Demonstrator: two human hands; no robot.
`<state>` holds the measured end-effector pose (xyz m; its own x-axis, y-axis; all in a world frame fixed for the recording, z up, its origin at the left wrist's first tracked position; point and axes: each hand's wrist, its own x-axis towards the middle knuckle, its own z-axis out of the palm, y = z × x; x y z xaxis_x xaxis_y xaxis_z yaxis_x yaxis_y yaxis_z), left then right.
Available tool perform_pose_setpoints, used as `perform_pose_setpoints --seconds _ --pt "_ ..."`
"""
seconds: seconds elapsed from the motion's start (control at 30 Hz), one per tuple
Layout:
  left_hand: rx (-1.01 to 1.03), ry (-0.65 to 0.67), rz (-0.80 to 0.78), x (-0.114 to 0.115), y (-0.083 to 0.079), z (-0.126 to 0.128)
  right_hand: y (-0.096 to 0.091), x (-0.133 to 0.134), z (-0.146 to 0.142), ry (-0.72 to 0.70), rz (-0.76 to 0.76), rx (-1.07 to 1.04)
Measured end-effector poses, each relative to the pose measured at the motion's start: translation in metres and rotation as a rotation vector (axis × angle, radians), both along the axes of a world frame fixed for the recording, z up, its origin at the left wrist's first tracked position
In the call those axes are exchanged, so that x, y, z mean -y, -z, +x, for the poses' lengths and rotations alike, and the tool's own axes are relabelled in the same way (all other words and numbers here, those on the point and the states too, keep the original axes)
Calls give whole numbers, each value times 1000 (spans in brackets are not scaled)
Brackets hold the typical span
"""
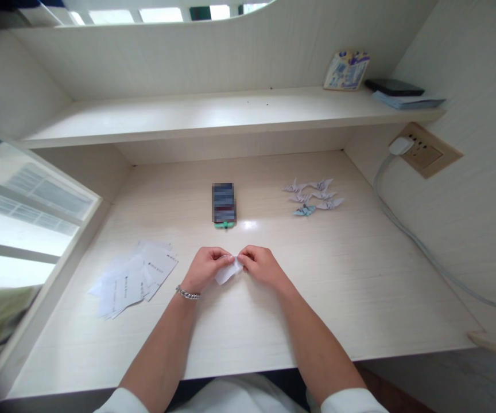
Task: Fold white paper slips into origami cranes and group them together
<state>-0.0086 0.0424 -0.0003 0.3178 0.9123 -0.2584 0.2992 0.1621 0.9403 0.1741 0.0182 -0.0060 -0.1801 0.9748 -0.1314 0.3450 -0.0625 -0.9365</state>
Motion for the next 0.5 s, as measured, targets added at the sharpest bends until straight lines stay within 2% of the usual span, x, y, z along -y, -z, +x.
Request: perform_pose_setpoints --seconds 0.2,0.37,0.5 --pt "111 -121 -38 0 2 3 5 0 -5 76 -99 -113" --pt "139 -134 -42 -1 4 3 5 -2 -6 100 -140 -196" --pt "212 -254 -37 -6 5 -1 4 -3 -4 136 -142 -214"
